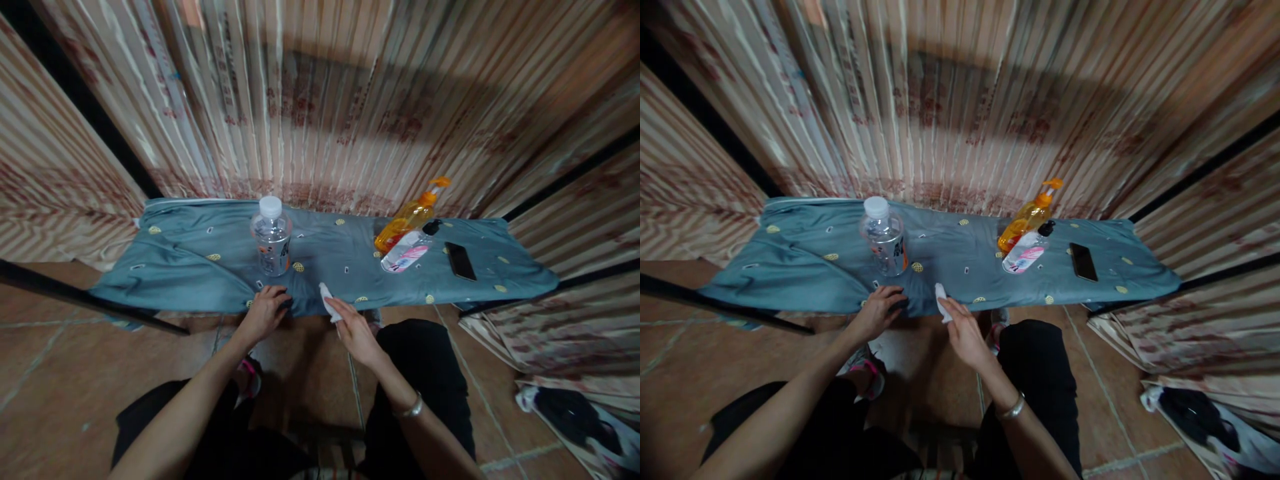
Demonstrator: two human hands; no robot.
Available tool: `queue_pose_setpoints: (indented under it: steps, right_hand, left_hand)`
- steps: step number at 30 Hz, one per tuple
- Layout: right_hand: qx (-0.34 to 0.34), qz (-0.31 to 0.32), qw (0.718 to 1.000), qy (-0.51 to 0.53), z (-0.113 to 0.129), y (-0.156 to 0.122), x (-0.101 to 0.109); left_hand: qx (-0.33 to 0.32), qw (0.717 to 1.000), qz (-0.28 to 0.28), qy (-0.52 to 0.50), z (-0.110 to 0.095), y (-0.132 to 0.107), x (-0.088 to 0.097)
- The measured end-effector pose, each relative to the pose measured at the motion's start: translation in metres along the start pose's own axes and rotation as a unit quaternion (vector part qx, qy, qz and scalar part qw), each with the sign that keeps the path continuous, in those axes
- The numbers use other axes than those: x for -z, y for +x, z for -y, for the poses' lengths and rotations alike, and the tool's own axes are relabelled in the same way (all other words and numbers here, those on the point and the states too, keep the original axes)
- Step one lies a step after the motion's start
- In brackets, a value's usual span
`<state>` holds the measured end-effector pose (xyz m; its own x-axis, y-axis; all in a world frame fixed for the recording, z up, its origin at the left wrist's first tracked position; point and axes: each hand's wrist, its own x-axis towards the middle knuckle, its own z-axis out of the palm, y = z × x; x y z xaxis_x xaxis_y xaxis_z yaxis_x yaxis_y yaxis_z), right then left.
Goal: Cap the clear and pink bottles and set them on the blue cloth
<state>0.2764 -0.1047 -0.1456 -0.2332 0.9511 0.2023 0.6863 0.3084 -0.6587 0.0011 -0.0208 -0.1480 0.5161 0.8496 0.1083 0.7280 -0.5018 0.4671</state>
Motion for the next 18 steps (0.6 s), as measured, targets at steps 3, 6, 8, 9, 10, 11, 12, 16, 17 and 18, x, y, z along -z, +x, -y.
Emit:
queue_pose_setpoints:
  steps: [3,6,8,9,10,11,12,16,17,18]
  right_hand:
    - [0.030,-0.024,0.999,-0.007,0.006,0.044,-0.002]
    - [0.041,-0.024,0.997,-0.069,0.006,0.089,-0.010]
    - [0.035,-0.004,0.994,-0.102,0.007,0.103,-0.015]
    - [0.036,0.001,0.993,-0.110,0.008,0.102,-0.016]
    - [0.042,0.002,0.993,-0.113,0.008,0.097,-0.015]
    - [0.049,-0.003,0.993,-0.111,0.008,0.087,-0.011]
    - [0.054,-0.012,0.993,-0.105,0.007,0.072,-0.005]
    - [-0.003,-0.050,0.996,-0.075,-0.017,-0.005,0.046]
    - [-0.040,-0.058,0.995,-0.075,-0.028,-0.024,0.063]
    - [-0.080,-0.070,0.991,-0.083,-0.041,-0.041,0.081]
  left_hand:
    - [0.000,1.000,-0.007,0.004,-0.001,0.001,0.000]
    - [-0.001,1.000,-0.016,0.011,-0.002,0.003,0.001]
    - [-0.002,1.000,-0.021,0.017,-0.003,0.003,0.002]
    - [-0.004,1.000,-0.023,0.019,-0.004,0.004,0.002]
    - [-0.007,0.999,-0.024,0.021,-0.005,0.004,0.002]
    - [-0.012,0.999,-0.025,0.023,-0.007,0.004,0.003]
    - [-0.017,0.999,-0.027,0.023,-0.008,0.004,0.002]
    - [-0.051,0.998,-0.031,0.013,-0.015,0.006,-0.001]
    - [-0.062,0.998,-0.033,0.009,-0.017,0.008,-0.002]
    - [-0.072,0.997,-0.036,0.006,-0.020,0.010,-0.004]
